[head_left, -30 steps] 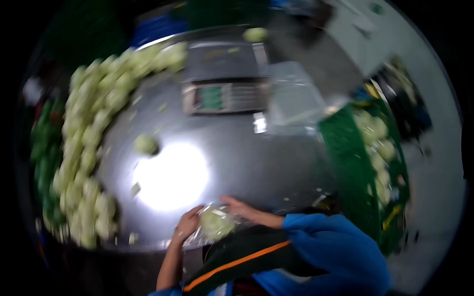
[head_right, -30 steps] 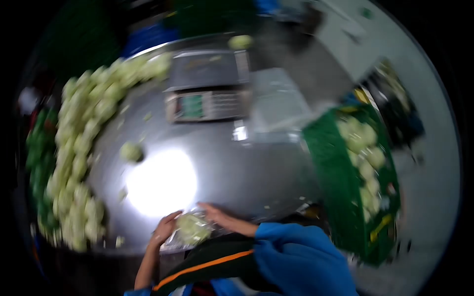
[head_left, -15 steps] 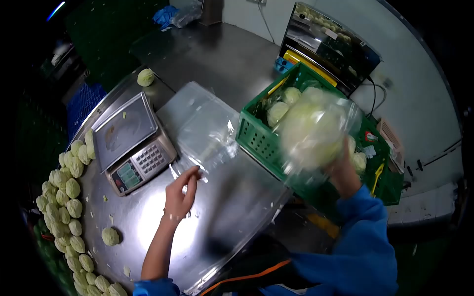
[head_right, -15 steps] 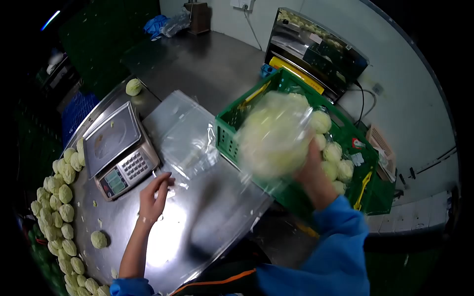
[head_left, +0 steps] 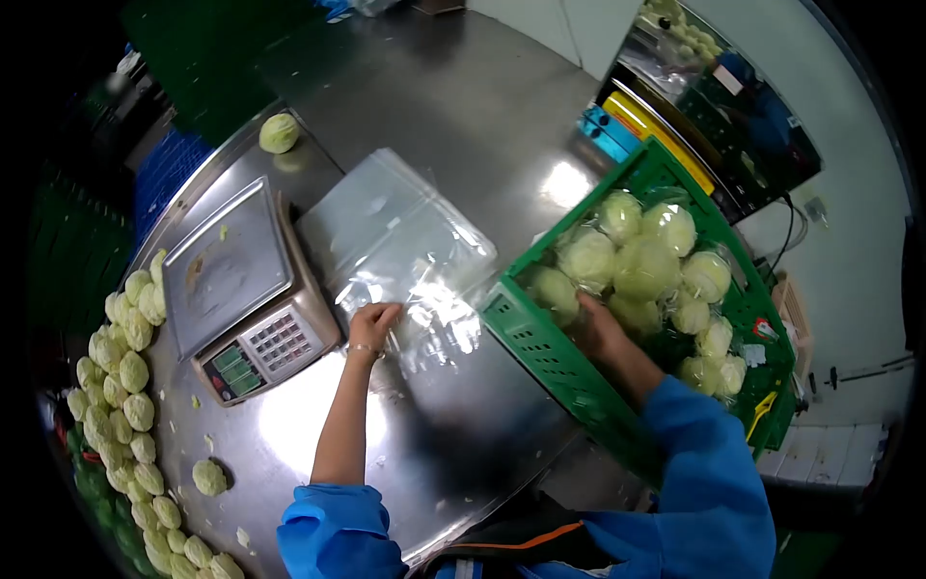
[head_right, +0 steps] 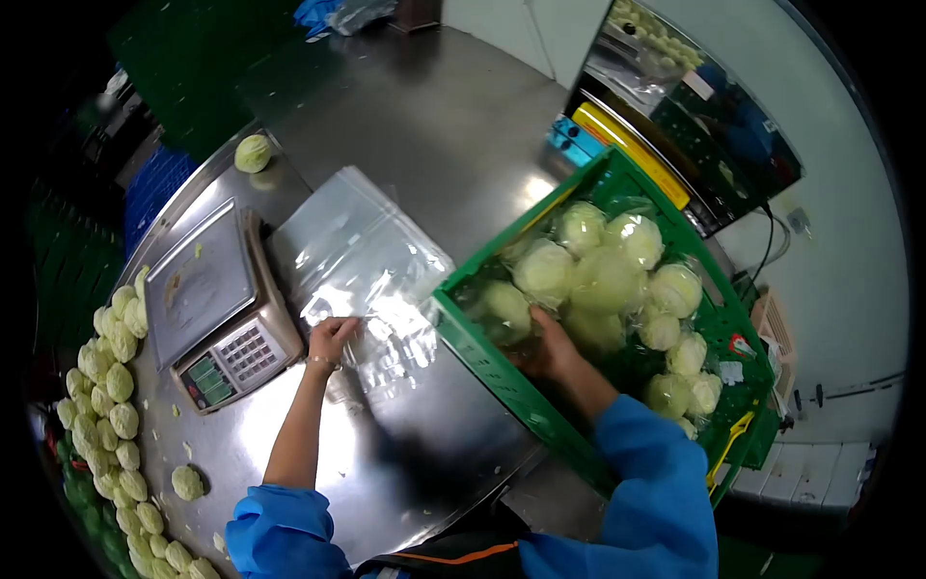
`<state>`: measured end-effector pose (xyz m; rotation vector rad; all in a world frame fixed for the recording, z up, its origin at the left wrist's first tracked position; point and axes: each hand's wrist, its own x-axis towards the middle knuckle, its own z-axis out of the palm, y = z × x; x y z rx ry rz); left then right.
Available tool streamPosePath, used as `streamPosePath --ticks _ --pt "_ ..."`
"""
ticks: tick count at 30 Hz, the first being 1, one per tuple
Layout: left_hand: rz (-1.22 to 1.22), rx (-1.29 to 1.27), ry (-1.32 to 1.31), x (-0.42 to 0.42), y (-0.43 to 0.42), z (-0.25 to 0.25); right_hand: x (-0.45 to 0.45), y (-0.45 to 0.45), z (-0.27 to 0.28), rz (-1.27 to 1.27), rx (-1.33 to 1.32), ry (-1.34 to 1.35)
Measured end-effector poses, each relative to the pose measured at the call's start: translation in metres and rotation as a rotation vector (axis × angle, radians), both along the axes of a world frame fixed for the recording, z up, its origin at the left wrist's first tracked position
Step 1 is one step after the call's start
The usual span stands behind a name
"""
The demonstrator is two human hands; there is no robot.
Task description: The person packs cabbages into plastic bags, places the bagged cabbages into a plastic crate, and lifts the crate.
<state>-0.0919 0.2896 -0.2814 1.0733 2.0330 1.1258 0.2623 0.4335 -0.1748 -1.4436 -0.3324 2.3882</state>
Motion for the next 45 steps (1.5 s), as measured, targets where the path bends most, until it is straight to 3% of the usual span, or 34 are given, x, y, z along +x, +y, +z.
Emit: streamPosePath --ticks 2,4,5,6,8,10,12,13,14,15,16,18,20,22,23,24,25,27,29,32,34,35,36,37,38,41,42,43,44,45 --pt "0.099 0.029 -0.302 -0.009 0.002 0.007 0.024 -0.004 0.0 0.083 0.089 -0.201" --pt "0.095 0.052 -0.047 -0.005 -0.003 0.048 0.065 -0.014 0.023 0.154 0.15 -0.179" --pt "0.071 0.135 0.089 0.003 -0.004 0.048 0.053 -0.031 0.075 0.109 0.276 -0.272" --pt "0.041 0.214 0.226 0.014 -0.007 0.043 0.05 -0.041 0.102 0.07 0.485 -0.474" --pt "-0.068 0.368 0.497 0.034 0.0 0.011 0.036 -0.061 0.142 0.183 0.868 -0.428" --pt "-0.045 0.214 0.743 0.043 -0.006 -0.013 0.032 -0.09 0.154 0.298 1.207 -0.409" --pt "0.019 0.191 0.316 0.026 0.011 -0.02 0.017 -0.142 0.163 0.679 1.53 -0.741" --pt "0.037 0.158 0.075 0.032 0.006 -0.024 0.02 -0.155 0.157 0.614 1.621 -0.79" --pt "0.153 0.127 -0.175 0.032 0.001 0.01 0.026 -0.165 0.146 0.563 1.701 -0.834" --pt "0.208 0.287 -0.285 0.034 -0.006 0.034 0.032 -0.176 0.139 0.522 1.784 -0.86" --pt "0.29 0.46 -0.364 0.03 -0.019 0.059 0.036 -0.183 0.134 0.293 1.653 -0.809" --pt "0.109 0.413 0.013 0.048 -0.101 0.141 0.015 -0.196 0.136 -0.041 1.69 -0.637" --pt "-0.128 0.753 0.598 0.066 -0.184 0.156 -0.017 -0.2 0.124 -0.06 1.664 -0.436" --pt "-0.223 0.616 0.708 0.072 -0.28 0.133 -0.064 -0.21 0.099 0.195 1.529 -0.381" --pt "-0.127 0.518 0.647 0.065 -0.326 0.107 -0.087 -0.22 0.082 0.215 1.433 -0.234" --pt "0.071 0.191 0.573 0.061 -0.385 0.085 -0.107 -0.231 0.07 0.226 1.331 -0.1" --pt "0.428 0.183 0.686 0.064 -0.443 0.087 -0.131 -0.254 0.074 0.349 1.389 -0.07" --pt "1.096 0.028 0.545 0.09 -0.527 0.115 -0.184 -0.293 0.079 0.538 1.329 0.045" --pt "1.03 -0.087 0.761 0.116 -0.579 0.124 -0.254 -0.338 0.069 0.794 1.374 0.279" --pt "0.961 -0.347 0.569 0.135 -0.625 0.118 -0.379 -0.455 0.055 1.153 1.52 0.555" --pt "1.076 -0.289 0.602 0.143 -0.628 0.117 -0.435 -0.548 0.062 1.42 1.566 0.723" --pt "1.089 -0.21 0.516 0.144 -0.623 0.12 -0.459 -0.596 0.058 1.469 1.613 0.889" --pt "1.232 -0.007 0.136 0.145 -0.61 0.119 -0.477 -0.642 0.052 1.507 1.654 1.061" --pt "0.916 -0.311 0.462 0.155 -0.617 0.047 -0.488 -0.686 0.05 1.626 1.671 0.984" --pt "0.973 -0.285 0.448 0.145 -0.605 0.055 -0.494 -0.728 0.05 1.731 1.692 0.903" --pt "1.114 -0.217 0.366 0.136 -0.589 0.05 -0.51 -0.831 0.0 1.711 1.705 0.705" --pt "1.174 -0.149 0.298 0.127 -0.592 0.085 -0.511 -0.854 -0.011 1.735 1.665 0.591" --pt "1.195 -0.154 0.289 0.123 -0.597 0.081 -0.507 -0.87 -0.02 1.84 1.711 0.378" --pt "1.215 -0.161 0.272 0.129 -0.599 0.076 -0.51 -0.876 -0.03 1.79 1.69 0.449" --pt "1.07 -0.302 0.213 0.158 -0.599 0.017 -0.514 -0.875 -0.042 1.743 1.671 0.513"
